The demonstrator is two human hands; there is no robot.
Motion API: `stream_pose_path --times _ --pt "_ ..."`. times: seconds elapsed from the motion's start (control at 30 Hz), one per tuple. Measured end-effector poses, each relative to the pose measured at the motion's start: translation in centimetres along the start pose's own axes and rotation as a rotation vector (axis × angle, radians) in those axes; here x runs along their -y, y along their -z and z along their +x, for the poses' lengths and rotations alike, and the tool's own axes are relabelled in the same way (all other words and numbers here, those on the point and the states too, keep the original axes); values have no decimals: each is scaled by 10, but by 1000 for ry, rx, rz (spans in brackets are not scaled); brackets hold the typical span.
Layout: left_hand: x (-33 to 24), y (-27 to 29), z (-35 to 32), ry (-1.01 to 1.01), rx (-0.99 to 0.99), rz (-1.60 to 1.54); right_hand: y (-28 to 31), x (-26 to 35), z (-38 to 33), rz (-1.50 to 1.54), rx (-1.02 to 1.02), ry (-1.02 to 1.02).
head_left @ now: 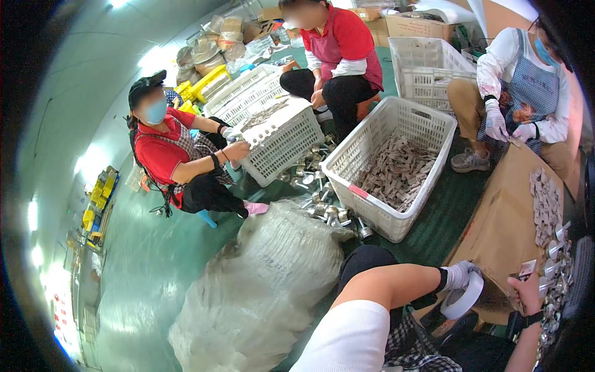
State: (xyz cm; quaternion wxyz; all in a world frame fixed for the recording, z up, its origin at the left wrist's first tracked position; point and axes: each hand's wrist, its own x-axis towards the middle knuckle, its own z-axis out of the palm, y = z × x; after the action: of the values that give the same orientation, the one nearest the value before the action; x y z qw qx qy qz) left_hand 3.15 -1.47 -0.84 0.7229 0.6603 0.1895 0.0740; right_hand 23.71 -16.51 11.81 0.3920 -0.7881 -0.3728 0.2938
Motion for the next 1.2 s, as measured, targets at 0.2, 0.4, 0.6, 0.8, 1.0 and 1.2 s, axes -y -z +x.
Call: stream_pose_path --times 0.2,0.4,0.6,0.8,1.0,1.2 --pt "-11 -1 -1 17 10 -42 0 21 -6 -105 -50 -99" --pt "-7 2 -8 29 5 -4 -6 18 -4 -106 -77 -117" --pt "-14 0 -6 12 6 28 5 -11 5 -159 -50 24" --pt "-1 -1 0 14 1 -67 0 30 -7 -157 -2 -133" --pt "0 -3 1 21 -17 -62 3 12 -3 -136 -29 -146" --pt "-7 -2 -5 32 -13 -77 3 15 -4 -124 7 -142"
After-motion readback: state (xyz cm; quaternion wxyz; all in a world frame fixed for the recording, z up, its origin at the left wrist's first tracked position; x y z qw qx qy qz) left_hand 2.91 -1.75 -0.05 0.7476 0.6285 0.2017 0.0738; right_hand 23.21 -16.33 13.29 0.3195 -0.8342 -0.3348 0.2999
